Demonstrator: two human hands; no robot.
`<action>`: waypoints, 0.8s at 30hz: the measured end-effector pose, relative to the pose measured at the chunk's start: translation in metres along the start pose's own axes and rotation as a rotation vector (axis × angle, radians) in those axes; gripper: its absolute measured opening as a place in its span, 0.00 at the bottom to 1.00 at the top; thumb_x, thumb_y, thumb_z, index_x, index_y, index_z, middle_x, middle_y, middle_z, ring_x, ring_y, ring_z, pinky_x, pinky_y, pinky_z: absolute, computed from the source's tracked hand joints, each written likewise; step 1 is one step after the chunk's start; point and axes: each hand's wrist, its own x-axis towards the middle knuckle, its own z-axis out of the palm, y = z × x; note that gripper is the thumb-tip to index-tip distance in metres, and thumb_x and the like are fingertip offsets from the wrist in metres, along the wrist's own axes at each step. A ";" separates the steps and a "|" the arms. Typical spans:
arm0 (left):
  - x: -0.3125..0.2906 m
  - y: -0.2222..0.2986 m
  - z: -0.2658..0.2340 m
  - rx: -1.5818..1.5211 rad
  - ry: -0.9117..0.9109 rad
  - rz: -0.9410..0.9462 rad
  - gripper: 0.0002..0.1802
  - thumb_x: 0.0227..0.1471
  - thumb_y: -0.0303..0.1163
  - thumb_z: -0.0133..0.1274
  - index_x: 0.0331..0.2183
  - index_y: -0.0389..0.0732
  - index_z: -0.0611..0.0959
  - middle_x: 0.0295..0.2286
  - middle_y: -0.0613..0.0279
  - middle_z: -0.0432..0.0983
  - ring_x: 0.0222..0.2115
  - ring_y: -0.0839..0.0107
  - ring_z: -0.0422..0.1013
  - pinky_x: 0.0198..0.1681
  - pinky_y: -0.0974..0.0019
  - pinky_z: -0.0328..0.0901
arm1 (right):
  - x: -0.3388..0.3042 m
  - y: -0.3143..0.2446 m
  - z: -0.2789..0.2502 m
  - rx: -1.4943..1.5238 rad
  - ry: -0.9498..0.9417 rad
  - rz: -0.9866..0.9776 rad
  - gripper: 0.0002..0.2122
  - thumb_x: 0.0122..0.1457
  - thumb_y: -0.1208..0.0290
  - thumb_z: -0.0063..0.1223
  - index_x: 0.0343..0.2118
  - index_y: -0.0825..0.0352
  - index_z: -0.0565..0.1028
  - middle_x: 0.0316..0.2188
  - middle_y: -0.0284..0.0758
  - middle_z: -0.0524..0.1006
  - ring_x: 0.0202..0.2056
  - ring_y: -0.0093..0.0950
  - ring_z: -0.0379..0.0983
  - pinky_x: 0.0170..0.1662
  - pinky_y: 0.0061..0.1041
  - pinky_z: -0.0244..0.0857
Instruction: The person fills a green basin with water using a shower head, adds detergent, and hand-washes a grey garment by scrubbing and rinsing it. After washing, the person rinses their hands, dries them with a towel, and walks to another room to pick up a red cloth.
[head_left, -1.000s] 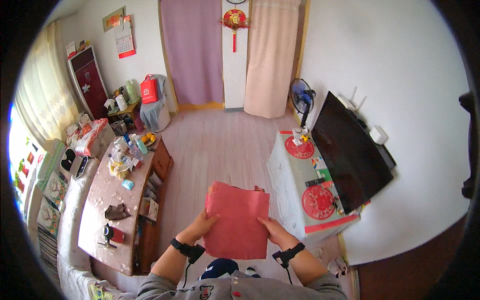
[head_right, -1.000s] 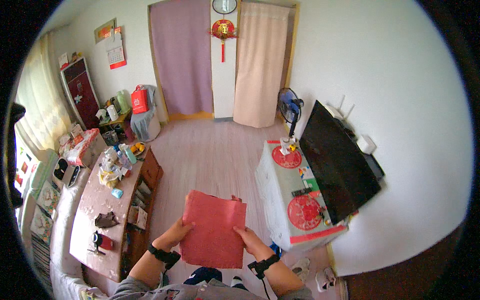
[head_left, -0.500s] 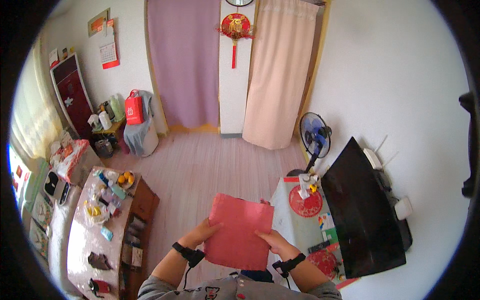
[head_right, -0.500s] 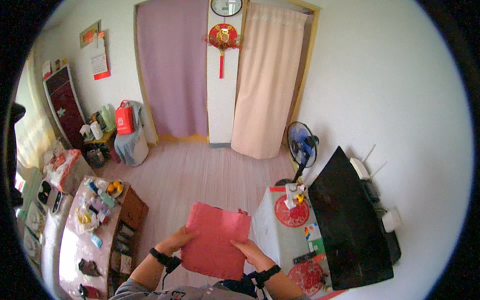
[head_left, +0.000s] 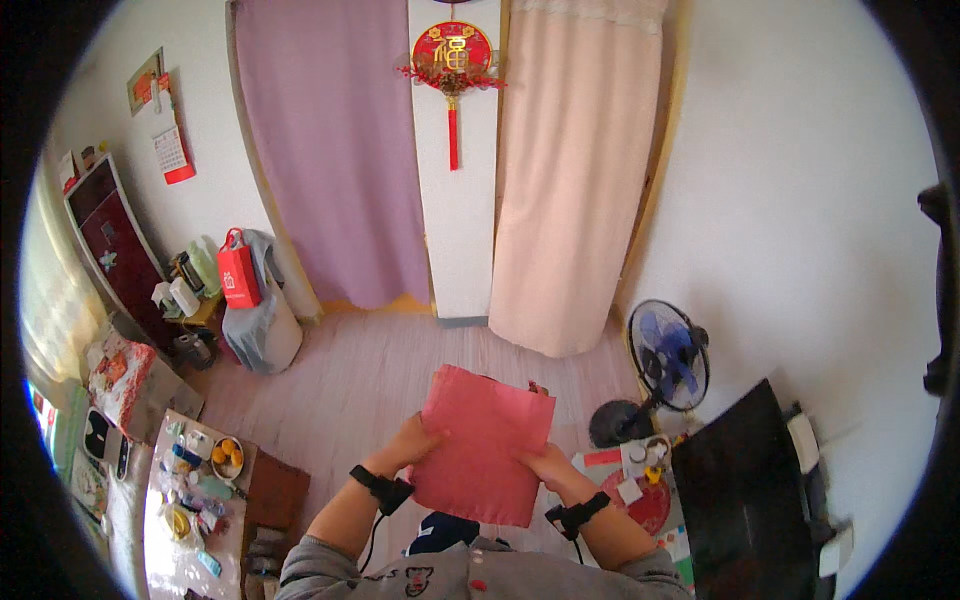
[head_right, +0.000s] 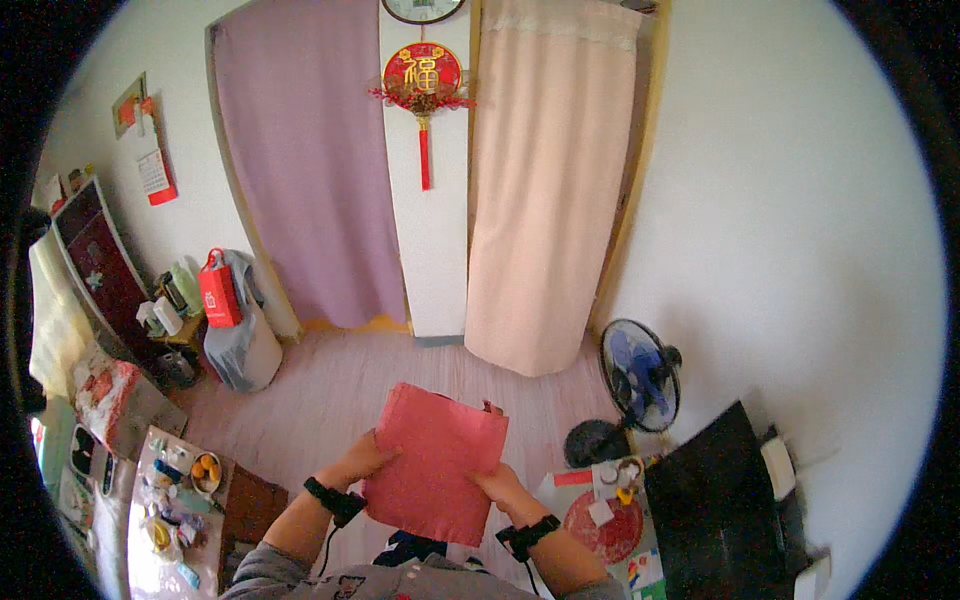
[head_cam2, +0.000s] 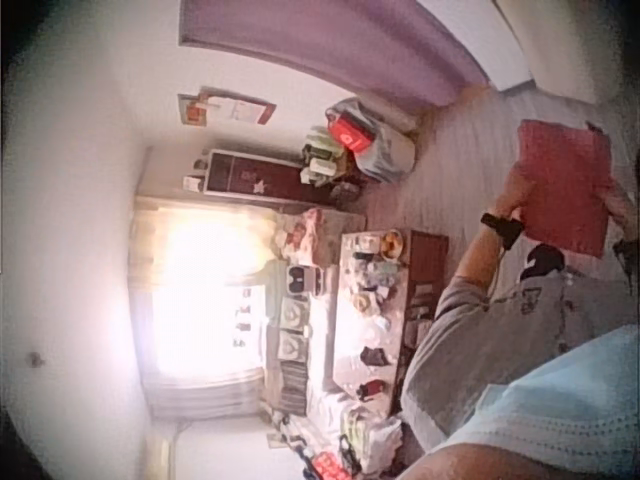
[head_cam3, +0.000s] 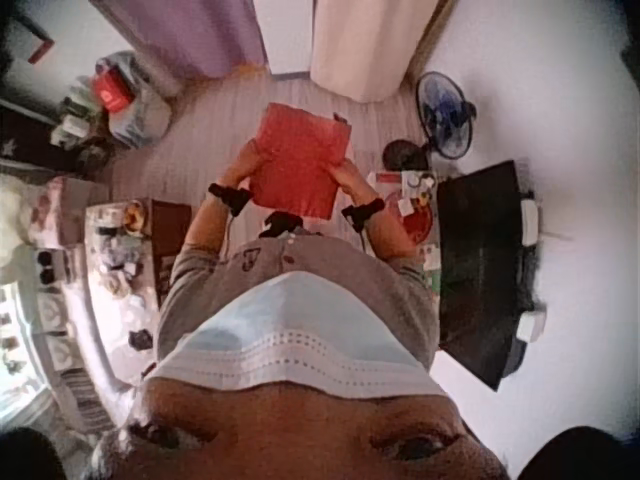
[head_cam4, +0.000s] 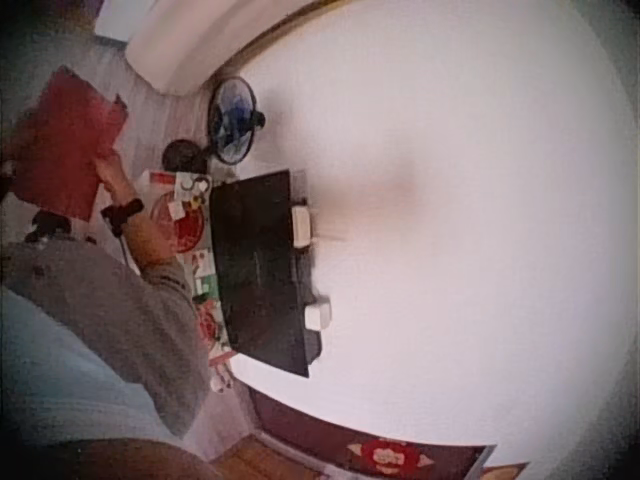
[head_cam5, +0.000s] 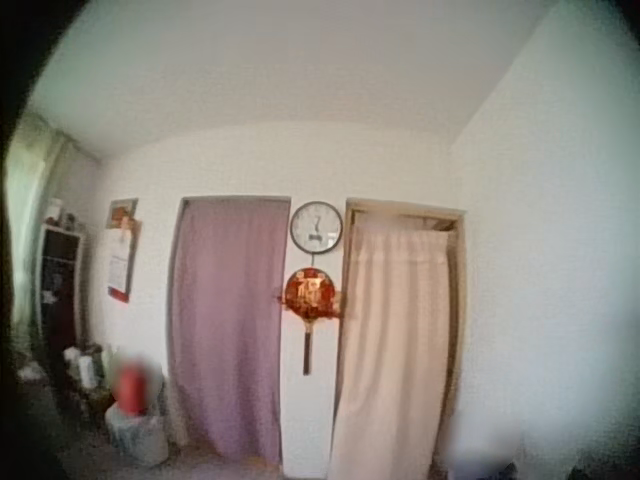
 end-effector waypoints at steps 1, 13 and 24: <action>0.029 0.006 -0.014 -0.019 -0.008 -0.048 0.31 0.55 0.41 0.61 0.55 0.35 0.73 0.47 0.58 0.77 0.47 0.68 0.73 0.49 0.59 0.69 | 0.028 -0.018 -0.003 -0.038 0.019 0.037 0.21 0.59 0.68 0.60 0.53 0.73 0.73 0.50 0.38 0.77 0.48 0.29 0.74 0.51 0.29 0.69; 0.424 0.151 -0.051 -0.213 -0.523 0.363 0.30 0.56 0.33 0.56 0.57 0.31 0.70 0.50 0.54 0.75 0.51 0.66 0.71 0.55 0.61 0.65 | 0.263 -0.156 -0.115 -0.002 0.523 -0.111 0.18 0.56 0.73 0.60 0.49 0.74 0.75 0.43 0.36 0.80 0.41 0.26 0.76 0.45 0.27 0.71; 0.742 0.363 0.087 0.393 -0.393 0.901 0.47 0.56 0.39 0.57 0.67 0.39 0.50 0.58 0.36 0.61 0.57 0.48 0.63 0.59 0.57 0.63 | 0.411 -0.239 -0.302 0.216 0.899 -0.379 0.19 0.57 0.71 0.58 0.49 0.75 0.74 0.44 0.39 0.79 0.43 0.30 0.76 0.46 0.30 0.70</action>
